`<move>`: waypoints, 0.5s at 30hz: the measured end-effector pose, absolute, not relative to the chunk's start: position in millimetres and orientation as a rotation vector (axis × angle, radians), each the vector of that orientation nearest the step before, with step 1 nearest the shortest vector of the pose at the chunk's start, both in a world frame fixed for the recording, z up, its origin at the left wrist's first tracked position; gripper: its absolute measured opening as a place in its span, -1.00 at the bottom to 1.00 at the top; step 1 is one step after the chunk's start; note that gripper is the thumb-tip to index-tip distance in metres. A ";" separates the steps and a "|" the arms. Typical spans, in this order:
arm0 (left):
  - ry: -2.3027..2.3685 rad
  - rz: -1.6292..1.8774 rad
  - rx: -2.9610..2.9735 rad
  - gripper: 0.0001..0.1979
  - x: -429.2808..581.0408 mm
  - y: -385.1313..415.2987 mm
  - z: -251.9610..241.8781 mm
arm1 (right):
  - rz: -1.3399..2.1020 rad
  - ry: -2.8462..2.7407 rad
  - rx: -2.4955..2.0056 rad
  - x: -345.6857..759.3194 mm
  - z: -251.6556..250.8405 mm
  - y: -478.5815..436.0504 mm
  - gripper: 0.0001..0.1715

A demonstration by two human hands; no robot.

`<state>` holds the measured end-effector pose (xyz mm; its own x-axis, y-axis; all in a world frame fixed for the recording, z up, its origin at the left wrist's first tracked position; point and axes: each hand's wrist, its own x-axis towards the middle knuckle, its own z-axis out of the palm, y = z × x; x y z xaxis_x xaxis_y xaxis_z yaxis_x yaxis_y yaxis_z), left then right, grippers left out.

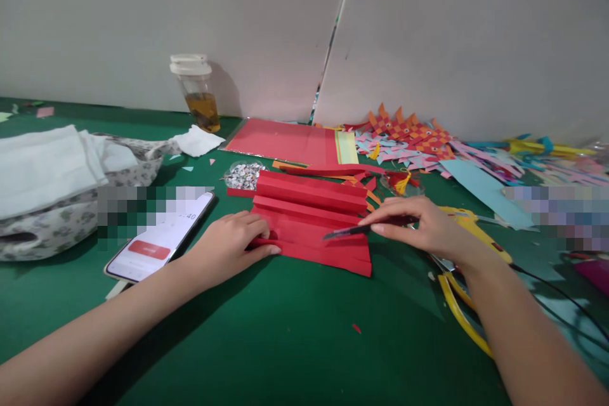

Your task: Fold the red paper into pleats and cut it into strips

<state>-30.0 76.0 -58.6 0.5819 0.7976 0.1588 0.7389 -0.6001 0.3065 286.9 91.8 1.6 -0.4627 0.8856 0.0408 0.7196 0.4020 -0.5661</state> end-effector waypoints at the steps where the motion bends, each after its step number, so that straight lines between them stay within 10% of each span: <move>1: 1.284 0.418 2.605 -0.71 -30.0 75.6 -58.3 | 0.657 -2.275 -1.376 282.6 0.0 91.1 -0.75; 15: 1.254 0.438 2.676 -0.70 -32.9 72.0 -49.8 | 0.739 -2.342 -1.089 226.4 -34.6 76.8 -0.74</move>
<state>-32.9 72.0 -49.8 0.6070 0.7701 0.1963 0.7250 -0.6377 0.2602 226.4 76.8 -34.6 -0.5862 0.7919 0.1713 0.5502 0.5443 -0.6333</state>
